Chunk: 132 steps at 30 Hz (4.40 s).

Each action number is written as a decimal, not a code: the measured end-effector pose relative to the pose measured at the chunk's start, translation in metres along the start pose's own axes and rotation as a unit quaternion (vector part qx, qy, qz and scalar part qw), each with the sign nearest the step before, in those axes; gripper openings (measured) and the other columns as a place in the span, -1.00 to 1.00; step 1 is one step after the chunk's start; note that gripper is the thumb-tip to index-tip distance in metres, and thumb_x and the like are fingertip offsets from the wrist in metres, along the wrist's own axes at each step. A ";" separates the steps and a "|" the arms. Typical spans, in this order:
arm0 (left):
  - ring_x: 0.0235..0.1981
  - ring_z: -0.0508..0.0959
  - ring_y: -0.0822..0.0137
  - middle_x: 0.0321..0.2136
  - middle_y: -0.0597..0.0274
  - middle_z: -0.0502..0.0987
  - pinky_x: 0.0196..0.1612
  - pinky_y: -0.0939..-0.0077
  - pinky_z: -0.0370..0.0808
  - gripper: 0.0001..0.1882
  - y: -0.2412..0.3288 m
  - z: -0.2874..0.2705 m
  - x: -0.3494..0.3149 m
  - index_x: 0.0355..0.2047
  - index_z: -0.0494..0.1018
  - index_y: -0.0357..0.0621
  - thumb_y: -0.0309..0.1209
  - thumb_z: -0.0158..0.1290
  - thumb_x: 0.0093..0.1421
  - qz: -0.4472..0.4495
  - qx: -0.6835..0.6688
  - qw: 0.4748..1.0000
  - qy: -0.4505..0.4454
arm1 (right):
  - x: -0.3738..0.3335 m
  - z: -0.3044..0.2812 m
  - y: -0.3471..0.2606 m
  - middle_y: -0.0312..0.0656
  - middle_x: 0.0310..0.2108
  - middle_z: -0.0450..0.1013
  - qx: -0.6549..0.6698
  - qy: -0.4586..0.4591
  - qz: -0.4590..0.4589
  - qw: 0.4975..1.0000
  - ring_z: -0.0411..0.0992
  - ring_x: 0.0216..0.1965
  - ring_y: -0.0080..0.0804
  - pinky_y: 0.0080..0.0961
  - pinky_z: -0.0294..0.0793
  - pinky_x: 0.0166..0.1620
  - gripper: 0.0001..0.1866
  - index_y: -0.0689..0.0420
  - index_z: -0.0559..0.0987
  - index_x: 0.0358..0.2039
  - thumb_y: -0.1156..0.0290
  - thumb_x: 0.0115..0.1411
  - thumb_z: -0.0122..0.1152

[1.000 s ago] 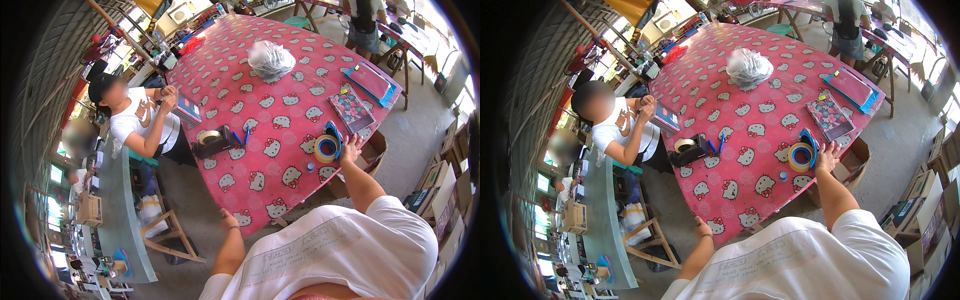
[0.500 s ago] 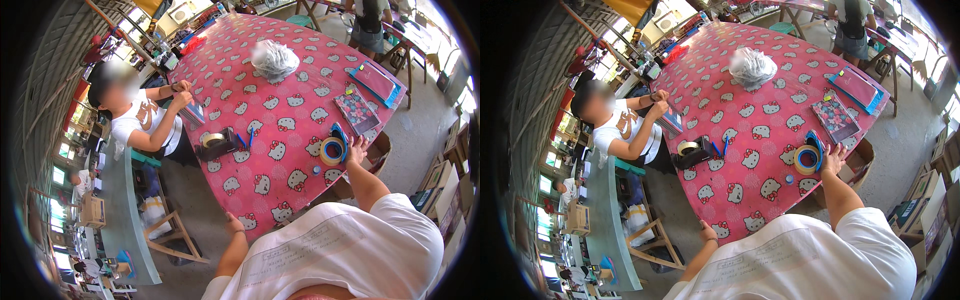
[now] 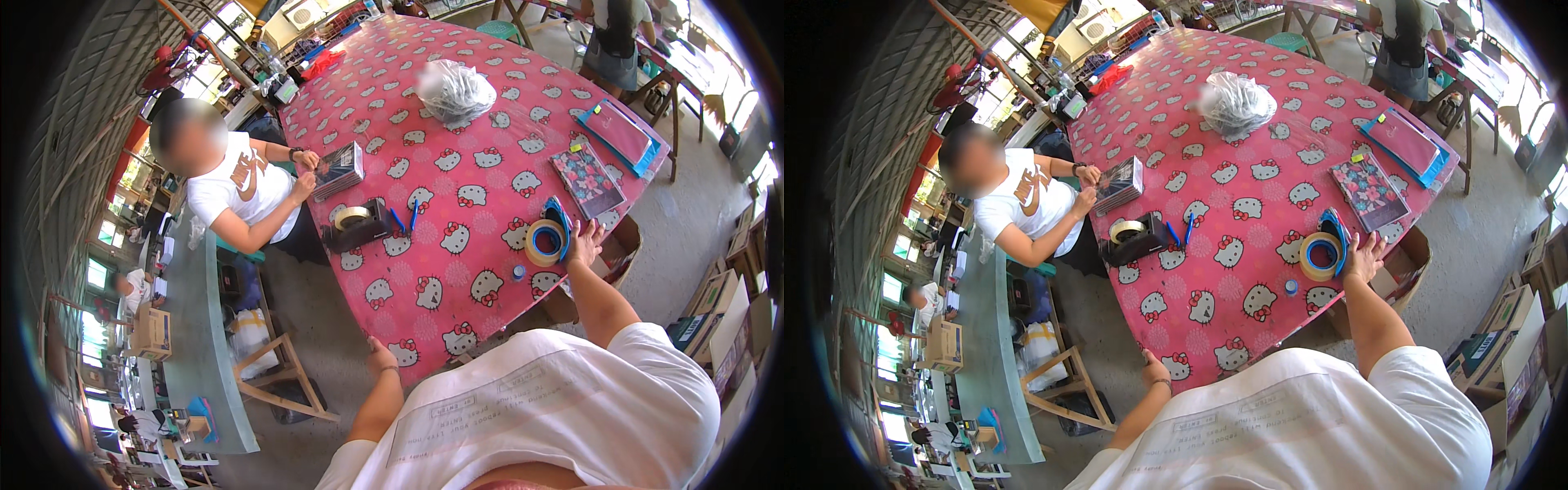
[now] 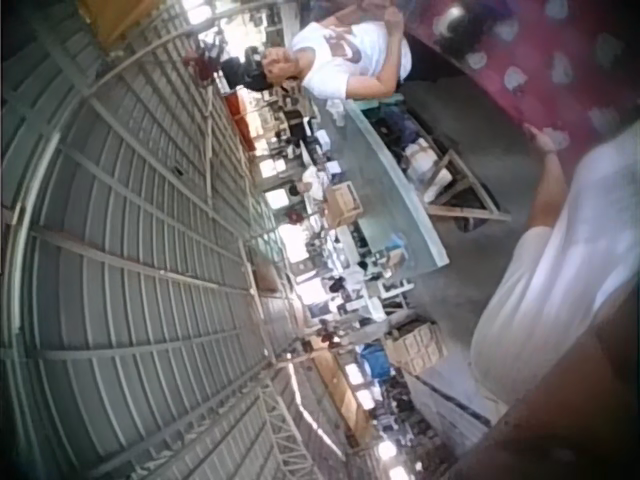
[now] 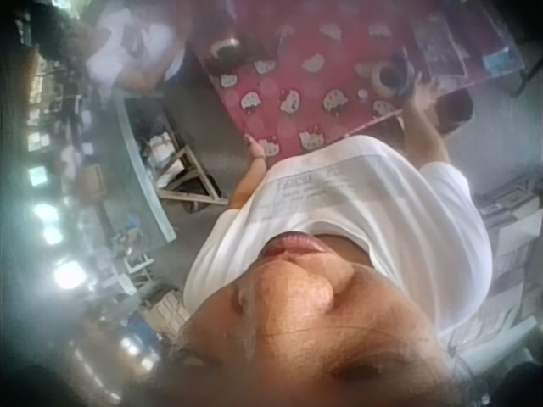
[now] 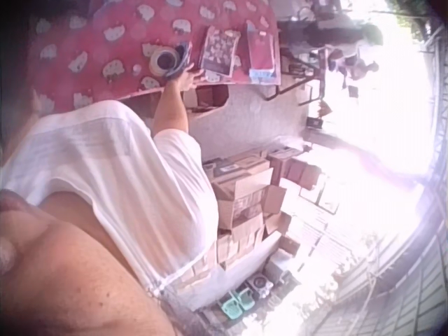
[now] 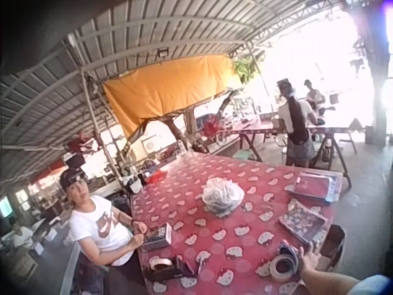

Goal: The person packs books into a cardboard box, seals the box with a tape dispenser, and moves it to a stack of other boxes.

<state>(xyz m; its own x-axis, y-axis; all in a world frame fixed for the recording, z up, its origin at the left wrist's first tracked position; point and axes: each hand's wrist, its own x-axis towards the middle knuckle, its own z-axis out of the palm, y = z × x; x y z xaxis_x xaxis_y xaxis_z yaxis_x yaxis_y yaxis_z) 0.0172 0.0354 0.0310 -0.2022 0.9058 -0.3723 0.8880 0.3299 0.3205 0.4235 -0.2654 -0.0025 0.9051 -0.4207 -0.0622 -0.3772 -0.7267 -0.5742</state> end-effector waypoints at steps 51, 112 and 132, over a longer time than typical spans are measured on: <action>-0.22 0.55 -0.14 -0.29 -0.23 0.55 -0.16 0.07 0.47 -0.15 -0.009 0.007 0.009 -0.28 0.56 -0.33 0.26 -0.42 0.22 0.018 -0.011 0.999 0.025 | -0.007 -0.006 -0.005 -0.30 0.37 -0.15 0.012 -0.002 0.003 1.000 0.09 0.18 0.25 -0.07 0.25 0.14 -0.36 -0.21 0.17 0.27 -0.11 0.20 -0.16; 0.08 0.36 0.14 0.04 0.14 0.35 0.11 0.08 0.36 -0.43 0.037 0.012 -0.049 0.06 0.27 -0.07 -0.08 0.11 0.13 0.062 -0.618 0.620 -0.479 | -0.172 -0.095 0.082 -0.02 0.26 0.02 0.191 -0.111 -0.407 0.886 0.05 0.24 0.05 -0.15 0.22 0.17 -0.50 0.04 0.32 0.10 0.47 0.12 0.14; 0.02 0.38 0.16 0.02 0.03 0.39 0.11 0.32 0.27 -0.53 0.025 0.018 -0.084 0.07 0.28 -0.32 -0.23 -0.05 0.27 0.414 -0.242 0.820 -0.313 | -0.222 -0.118 -0.016 0.17 0.02 0.33 0.146 -0.489 -0.212 0.833 0.35 0.06 -0.01 -0.33 0.33 0.07 0.15 0.15 -0.06 0.28 0.01 -0.19 0.44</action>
<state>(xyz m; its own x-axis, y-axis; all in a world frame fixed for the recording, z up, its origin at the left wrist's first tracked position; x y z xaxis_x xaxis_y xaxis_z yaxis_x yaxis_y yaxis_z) 0.0642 -0.0371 0.0542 0.7730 0.6091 -0.1775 0.3147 -0.1253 0.9409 0.2053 -0.2244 0.1168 0.7259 0.5880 -0.3569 -0.0475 -0.4748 -0.8788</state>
